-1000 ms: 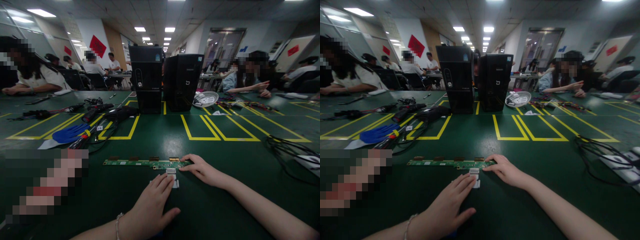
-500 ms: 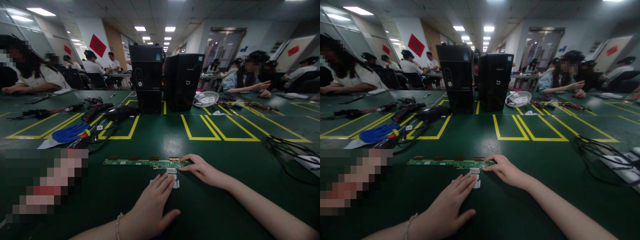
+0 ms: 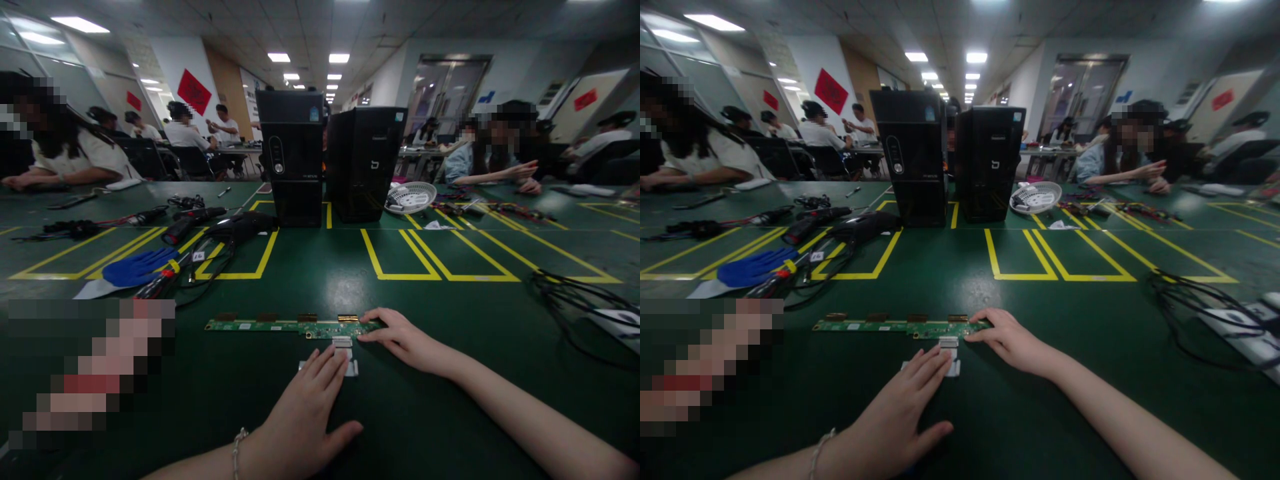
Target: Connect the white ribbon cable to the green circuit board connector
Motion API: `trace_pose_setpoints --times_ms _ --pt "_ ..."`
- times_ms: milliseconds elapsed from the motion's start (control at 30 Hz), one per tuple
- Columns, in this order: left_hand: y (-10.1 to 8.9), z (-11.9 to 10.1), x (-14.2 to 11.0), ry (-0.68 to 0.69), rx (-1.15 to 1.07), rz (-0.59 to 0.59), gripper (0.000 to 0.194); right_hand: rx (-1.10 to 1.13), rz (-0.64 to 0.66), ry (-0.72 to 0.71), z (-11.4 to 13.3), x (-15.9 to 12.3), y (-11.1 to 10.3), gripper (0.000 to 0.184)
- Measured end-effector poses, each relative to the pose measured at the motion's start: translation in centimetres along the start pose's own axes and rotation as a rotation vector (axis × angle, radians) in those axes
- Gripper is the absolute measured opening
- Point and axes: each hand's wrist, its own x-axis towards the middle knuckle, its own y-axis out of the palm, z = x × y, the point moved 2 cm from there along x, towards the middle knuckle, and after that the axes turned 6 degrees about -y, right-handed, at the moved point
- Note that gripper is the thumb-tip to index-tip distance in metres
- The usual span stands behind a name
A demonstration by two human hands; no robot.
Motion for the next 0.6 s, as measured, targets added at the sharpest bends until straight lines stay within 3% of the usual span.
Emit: trace_pose_setpoints --times_ms 600 --pt "-0.21 -0.17 0.19 -0.026 0.015 0.008 0.08 -0.003 0.002 0.004 -0.09 -0.06 0.04 0.039"
